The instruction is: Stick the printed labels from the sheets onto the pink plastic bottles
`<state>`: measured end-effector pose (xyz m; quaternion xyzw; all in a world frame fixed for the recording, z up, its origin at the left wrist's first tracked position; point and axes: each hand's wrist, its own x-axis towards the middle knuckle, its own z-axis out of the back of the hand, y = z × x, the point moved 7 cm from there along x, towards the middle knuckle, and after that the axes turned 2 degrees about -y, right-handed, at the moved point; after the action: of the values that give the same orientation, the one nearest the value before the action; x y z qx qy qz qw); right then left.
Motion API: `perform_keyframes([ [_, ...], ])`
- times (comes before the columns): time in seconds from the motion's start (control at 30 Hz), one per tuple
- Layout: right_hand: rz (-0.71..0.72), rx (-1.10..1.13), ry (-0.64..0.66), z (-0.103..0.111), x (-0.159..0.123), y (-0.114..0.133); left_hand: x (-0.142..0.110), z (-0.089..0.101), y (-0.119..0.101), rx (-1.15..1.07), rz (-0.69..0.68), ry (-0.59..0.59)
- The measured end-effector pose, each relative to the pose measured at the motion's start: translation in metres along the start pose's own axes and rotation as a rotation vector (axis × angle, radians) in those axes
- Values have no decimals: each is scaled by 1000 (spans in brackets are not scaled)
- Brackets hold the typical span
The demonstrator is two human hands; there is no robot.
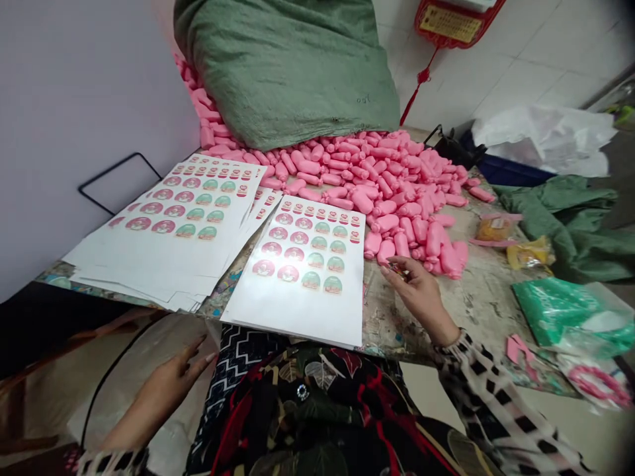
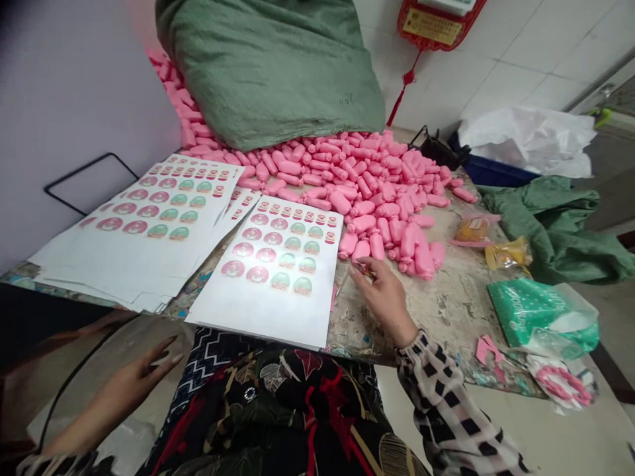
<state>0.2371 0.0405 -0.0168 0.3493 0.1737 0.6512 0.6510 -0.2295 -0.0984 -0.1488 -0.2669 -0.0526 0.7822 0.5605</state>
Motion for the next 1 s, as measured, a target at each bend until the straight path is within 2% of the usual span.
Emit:
perform_keyframes([
  [0.1,87,-60,90,-17,-8,24,-5,18,-11,16,49,-47],
  [0.17,123,-86,127,-27,-12,33,-11,34,-21,15,55,-174],
  [0.23,138,-96,147,-33,-16,38,-20,51,-37,-10,4,-358],
  [0.33,161,-81,190,-39,-23,47,-39,71,-79,-45,-258,-645],
  [0.4,185,-79,253,-46,-31,55,-50,74,-114,-25,-490,-746],
  [0.47,210,-95,315,-52,-39,64,-55,70,-144,32,-661,-754],
  [0.53,226,-122,344,-56,-44,70,-54,61,-170,104,-775,-693],
  [0.67,212,-179,314,-51,-41,70,-49,41,-203,227,-907,-539],
  [0.8,183,-282,254,-41,-37,63,-42,29,-211,270,-951,-456],
  [1.0,181,-392,232,-47,-36,64,-39,27,-209,289,-966,-449],
])
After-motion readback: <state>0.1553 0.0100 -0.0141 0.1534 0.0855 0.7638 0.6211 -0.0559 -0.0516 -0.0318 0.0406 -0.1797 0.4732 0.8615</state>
